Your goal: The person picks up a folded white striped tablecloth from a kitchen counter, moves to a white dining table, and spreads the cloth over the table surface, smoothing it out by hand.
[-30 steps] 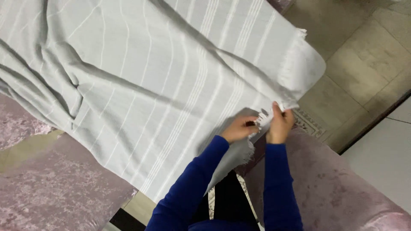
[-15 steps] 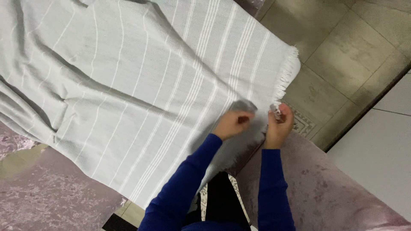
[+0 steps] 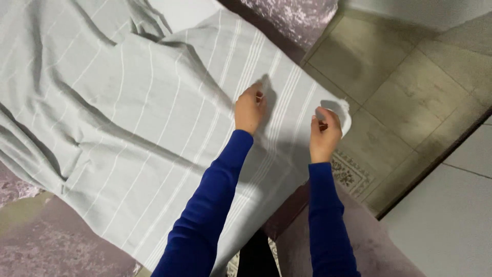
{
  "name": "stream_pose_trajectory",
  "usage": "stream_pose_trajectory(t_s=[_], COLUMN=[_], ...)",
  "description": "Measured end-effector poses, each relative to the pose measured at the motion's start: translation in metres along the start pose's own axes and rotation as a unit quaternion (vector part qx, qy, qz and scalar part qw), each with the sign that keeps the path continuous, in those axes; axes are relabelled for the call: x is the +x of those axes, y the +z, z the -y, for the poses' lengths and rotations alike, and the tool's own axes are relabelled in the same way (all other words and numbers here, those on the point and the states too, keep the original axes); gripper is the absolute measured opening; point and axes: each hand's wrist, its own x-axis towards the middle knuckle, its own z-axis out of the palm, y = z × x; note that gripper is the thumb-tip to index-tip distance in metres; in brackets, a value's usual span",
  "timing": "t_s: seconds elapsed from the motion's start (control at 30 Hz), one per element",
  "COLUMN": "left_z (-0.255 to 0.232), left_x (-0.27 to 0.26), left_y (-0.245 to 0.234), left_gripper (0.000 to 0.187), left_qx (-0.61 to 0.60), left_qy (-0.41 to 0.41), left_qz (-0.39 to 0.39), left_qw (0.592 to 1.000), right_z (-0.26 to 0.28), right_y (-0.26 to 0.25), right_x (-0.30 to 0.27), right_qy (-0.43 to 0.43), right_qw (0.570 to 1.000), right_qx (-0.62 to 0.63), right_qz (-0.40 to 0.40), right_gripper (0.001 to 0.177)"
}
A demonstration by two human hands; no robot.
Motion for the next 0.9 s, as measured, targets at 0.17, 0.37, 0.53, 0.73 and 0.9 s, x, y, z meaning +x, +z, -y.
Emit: stream_pose_trajectory(t_s=[0.17, 0.37, 0.53, 0.73, 0.9], left_z=[-0.018, 0.006, 0.008, 0.007, -0.015], left_x=[0.038, 0.068, 0.069, 0.068, 0.069], left_y=[-0.016, 0.012, 0.022, 0.041, 0.071], left_gripper=[0.061, 0.033, 0.016, 0.009, 0.009], left_qx=[0.075, 0.178, 0.219, 0.175, 0.144], left_qy=[-0.079, -0.06, -0.026, 0.016, 0.086], left_qz=[0.025, 0.02, -0.023, -0.051, -0.109], left_qw=[0.994, 0.982, 0.975, 0.983, 0.98], right_z=[0.018, -0.02, -0.024, -0.026, -0.037], right_y=[0.0, 0.015, 0.017, 0.011, -0.008], right_x=[0.037, 0.05, 0.054, 0.054, 0.047], right_qy=[-0.083, -0.073, -0.091, -0.095, -0.048], right_qw=[0.993, 0.986, 0.989, 0.99, 0.988], right_qx=[-0.082, -0.145, -0.119, -0.087, -0.115], right_qz=[0.029, 0.027, -0.007, -0.052, -0.089], right_gripper=[0.038, 0.028, 0.018, 0.003, 0.013])
